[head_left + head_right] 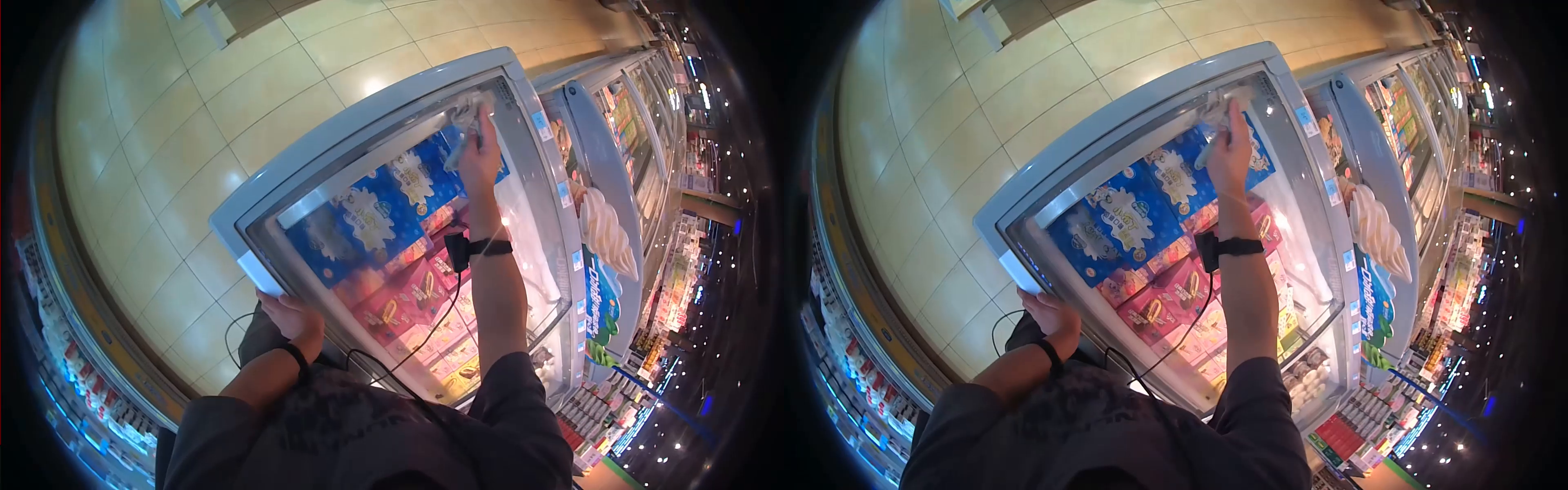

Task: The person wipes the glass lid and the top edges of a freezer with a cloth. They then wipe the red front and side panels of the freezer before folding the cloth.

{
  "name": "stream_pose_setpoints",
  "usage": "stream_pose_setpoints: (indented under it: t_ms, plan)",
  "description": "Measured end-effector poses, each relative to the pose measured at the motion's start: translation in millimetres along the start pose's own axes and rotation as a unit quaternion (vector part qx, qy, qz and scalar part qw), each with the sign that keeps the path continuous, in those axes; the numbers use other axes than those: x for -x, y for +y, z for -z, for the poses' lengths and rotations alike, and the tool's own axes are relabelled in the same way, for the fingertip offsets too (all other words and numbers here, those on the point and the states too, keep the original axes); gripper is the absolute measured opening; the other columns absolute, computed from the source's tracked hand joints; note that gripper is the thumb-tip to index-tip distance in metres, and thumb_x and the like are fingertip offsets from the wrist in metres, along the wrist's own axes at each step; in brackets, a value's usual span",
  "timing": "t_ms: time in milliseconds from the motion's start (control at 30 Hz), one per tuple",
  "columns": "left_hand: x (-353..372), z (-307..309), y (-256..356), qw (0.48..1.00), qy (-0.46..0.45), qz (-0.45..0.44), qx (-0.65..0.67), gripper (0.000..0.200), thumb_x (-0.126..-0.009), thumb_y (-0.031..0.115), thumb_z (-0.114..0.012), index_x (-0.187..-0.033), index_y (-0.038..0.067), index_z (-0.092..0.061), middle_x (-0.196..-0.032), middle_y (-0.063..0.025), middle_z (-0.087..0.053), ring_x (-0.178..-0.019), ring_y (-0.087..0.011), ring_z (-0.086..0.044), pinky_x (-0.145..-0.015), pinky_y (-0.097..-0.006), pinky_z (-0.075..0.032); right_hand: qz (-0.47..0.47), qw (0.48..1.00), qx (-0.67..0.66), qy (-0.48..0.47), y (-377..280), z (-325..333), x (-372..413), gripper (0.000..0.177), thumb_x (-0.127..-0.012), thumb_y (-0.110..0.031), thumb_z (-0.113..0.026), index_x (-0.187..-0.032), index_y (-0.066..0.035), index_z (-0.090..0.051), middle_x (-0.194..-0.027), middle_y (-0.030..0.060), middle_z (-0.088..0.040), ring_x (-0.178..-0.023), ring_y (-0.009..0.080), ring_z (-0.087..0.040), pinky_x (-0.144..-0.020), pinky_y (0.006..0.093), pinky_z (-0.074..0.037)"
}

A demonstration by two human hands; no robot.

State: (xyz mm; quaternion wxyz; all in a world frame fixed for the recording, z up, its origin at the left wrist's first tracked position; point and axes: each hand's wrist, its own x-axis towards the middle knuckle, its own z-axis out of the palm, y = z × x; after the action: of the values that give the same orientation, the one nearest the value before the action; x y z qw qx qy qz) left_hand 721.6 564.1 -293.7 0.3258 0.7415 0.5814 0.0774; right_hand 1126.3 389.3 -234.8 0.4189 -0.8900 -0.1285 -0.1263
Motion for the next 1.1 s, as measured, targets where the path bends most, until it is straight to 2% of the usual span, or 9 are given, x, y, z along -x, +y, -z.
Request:
stream_pose_setpoints:
  t_ms: [133, 167, 333, 433, 667, 800, 967, 1033, 1100]
  plan:
    - [-4, -2, -12, 0.999, 0.007, -0.043, -0.015, 0.083, -0.101, 0.055, -0.024, -0.151, -0.011, -0.026, -0.143, -0.0382, -0.041, -0.131, -0.0536, -0.042, -0.110, -0.0570, -0.034, 0.139, 0.971, 0.193, 0.002, 33, -15, -46, 0.035, -0.094, -0.004, -0.056, -0.128, -0.003, -0.063, -0.120, 0.0188, -0.067, -0.115, 0.0393, -0.060, -0.094, 0.0466, -0.048]
    - [-4, 1, -5, 0.999, -0.003, -0.033, 0.001, 0.083, -0.101, 0.056, -0.023, -0.152, -0.010, -0.025, -0.144, -0.0379, -0.040, -0.132, -0.0535, -0.042, -0.111, -0.0568, -0.034, 0.092, 0.962, 0.254, 0.048, 33, -21, -52, 0.030, -0.093, -0.007, -0.058, -0.122, -0.006, -0.065, -0.108, 0.0177, -0.067, -0.104, 0.0400, -0.060, -0.087, 0.0491, -0.046]
    - [-4, 9, 7, 0.999, -0.033, 0.002, 0.011, 0.081, -0.100, 0.054, -0.023, -0.153, -0.008, -0.023, -0.145, -0.0376, -0.039, -0.134, -0.0528, -0.040, -0.112, -0.0565, -0.033, 0.030, 0.975, 0.219, 0.000, -25, -38, 7, 0.022, -0.092, -0.015, -0.064, -0.112, -0.008, -0.070, -0.106, 0.0172, -0.066, -0.102, 0.0391, -0.060, -0.091, 0.0505, -0.043]
    - [-3, 6, 1, 0.999, -0.041, 0.013, 0.002, 0.078, -0.101, 0.050, -0.028, -0.153, -0.008, -0.023, -0.144, -0.0375, -0.039, -0.133, -0.0533, -0.040, -0.112, -0.0568, -0.033, 0.147, 0.978, 0.143, -0.048, -57, -46, 44, 0.021, -0.092, -0.017, -0.065, -0.110, -0.007, -0.071, -0.101, 0.0174, -0.065, -0.097, 0.0383, -0.060, -0.087, 0.0490, -0.046]
    - [-5, 11, 2, 0.999, -0.036, -0.008, 0.027, 0.073, -0.101, 0.042, -0.033, -0.153, -0.008, -0.021, -0.143, -0.0371, -0.039, -0.131, -0.0540, -0.041, -0.112, -0.0567, -0.033, 0.060, 0.979, 0.184, 0.066, -29, -34, -14, 0.020, -0.091, -0.010, -0.065, -0.108, -0.006, -0.075, -0.102, 0.0168, -0.067, -0.092, 0.0375, -0.063, -0.084, 0.0446, -0.050]
    - [-5, 10, 3, 0.999, -0.037, 0.013, 0.034, 0.073, -0.101, 0.043, -0.032, -0.153, -0.007, -0.021, -0.141, -0.0374, -0.040, -0.129, -0.0534, -0.042, -0.111, -0.0566, -0.034, 0.150, 0.970, 0.158, -0.102, -120, -58, 75, 0.027, -0.090, -0.012, -0.066, -0.116, -0.009, -0.073, -0.108, 0.0131, -0.070, -0.097, 0.0341, -0.065, -0.089, 0.0445, -0.050]
    - [-10, 7, -4, 0.998, -0.038, -0.016, 0.054, 0.073, -0.101, 0.046, -0.032, -0.151, -0.008, -0.026, -0.138, -0.0375, -0.042, -0.127, -0.0523, -0.044, -0.109, -0.0552, -0.035, 0.203, 0.950, 0.230, -0.055, -58, -56, 54, 0.027, -0.094, -0.015, -0.064, -0.118, -0.010, -0.072, -0.105, 0.0159, -0.069, -0.097, 0.0358, -0.064, -0.091, 0.0443, -0.049]
    - [-7, 6, -9, 0.995, -0.027, -0.023, 0.088, 0.068, -0.098, 0.037, -0.040, -0.148, -0.009, -0.032, -0.135, -0.0348, -0.046, -0.127, -0.0500, -0.045, -0.109, -0.0538, -0.034, 0.008, 0.967, 0.255, -0.003, -52, -42, 11, 0.026, -0.093, -0.017, -0.064, -0.117, -0.009, -0.072, -0.101, 0.0162, -0.067, -0.094, 0.0375, -0.063, -0.082, 0.0467, -0.050]
    - [-12, 20, -1, 0.991, -0.055, -0.022, 0.120, 0.065, -0.095, 0.029, -0.042, -0.147, -0.009, -0.032, -0.135, -0.0339, -0.046, -0.127, -0.0494, -0.045, -0.109, -0.0532, -0.034, 0.010, 0.965, 0.260, 0.006, -60, -47, 23, 0.027, -0.093, -0.017, -0.063, -0.118, -0.009, -0.071, -0.099, 0.0171, -0.066, -0.094, 0.0383, -0.063, -0.082, 0.0467, -0.050]
